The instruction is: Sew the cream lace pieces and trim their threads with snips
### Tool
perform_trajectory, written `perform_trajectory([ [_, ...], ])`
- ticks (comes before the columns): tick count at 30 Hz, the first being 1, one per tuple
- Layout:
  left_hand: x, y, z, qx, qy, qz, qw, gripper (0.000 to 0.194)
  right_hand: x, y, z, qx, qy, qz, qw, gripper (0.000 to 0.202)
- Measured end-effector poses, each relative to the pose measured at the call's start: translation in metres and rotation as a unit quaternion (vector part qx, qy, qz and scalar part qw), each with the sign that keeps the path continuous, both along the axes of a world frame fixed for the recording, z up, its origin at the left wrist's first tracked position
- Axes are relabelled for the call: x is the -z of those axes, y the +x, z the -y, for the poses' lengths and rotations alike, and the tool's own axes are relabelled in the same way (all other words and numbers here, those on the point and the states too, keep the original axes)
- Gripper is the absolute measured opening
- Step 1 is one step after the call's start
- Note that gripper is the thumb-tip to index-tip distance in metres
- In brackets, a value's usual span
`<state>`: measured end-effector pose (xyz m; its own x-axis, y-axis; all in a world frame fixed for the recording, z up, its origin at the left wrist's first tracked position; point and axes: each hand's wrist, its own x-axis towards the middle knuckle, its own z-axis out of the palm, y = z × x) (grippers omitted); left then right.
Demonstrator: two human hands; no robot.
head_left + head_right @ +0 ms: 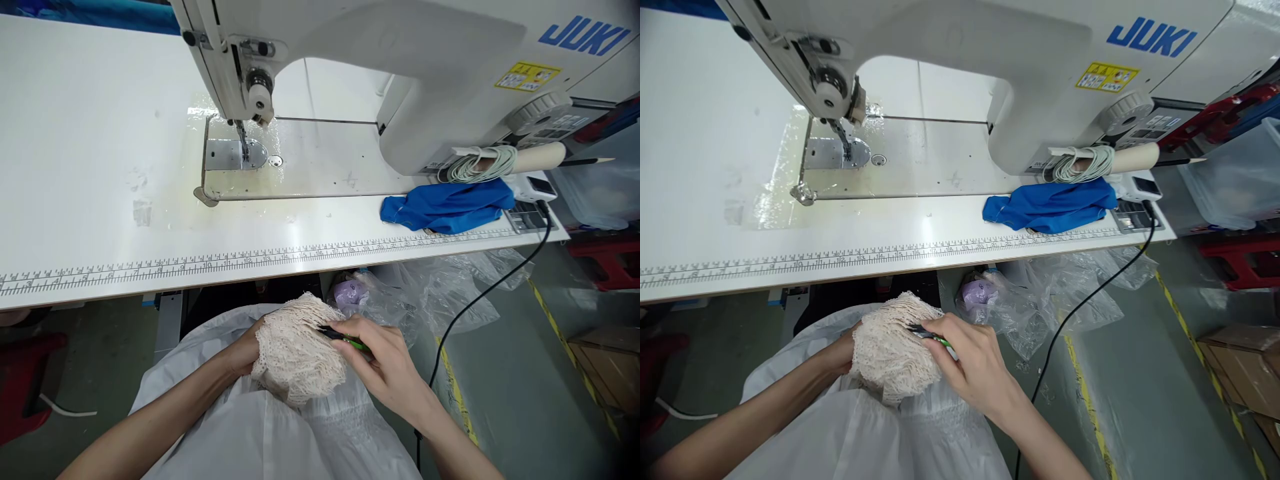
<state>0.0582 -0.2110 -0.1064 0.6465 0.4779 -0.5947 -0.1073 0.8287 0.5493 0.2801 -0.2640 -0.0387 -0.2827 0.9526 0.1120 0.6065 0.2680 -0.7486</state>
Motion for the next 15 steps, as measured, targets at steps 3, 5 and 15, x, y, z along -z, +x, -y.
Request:
perform_trajectory([
  [3, -0.006, 0.001, -0.002, 0.018, -0.024, 0.004, 1.000, 0.034, 0.001, 0.001, 0.001, 0.014, -0.013, -0.008, 1.000, 0.020],
  [5, -0.010, 0.002, -0.003, 0.018, -0.026, 0.007, 0.999, 0.033, 0.001, 0.001, 0.002, 0.015, -0.017, -0.016, 1.000, 0.019],
  [15, -0.005, 0.002, -0.004, 0.021, -0.028, 0.045, 0.998, 0.037, -0.002, 0.001, 0.000, 0.045, -0.035, -0.058, 0.997, 0.013],
])
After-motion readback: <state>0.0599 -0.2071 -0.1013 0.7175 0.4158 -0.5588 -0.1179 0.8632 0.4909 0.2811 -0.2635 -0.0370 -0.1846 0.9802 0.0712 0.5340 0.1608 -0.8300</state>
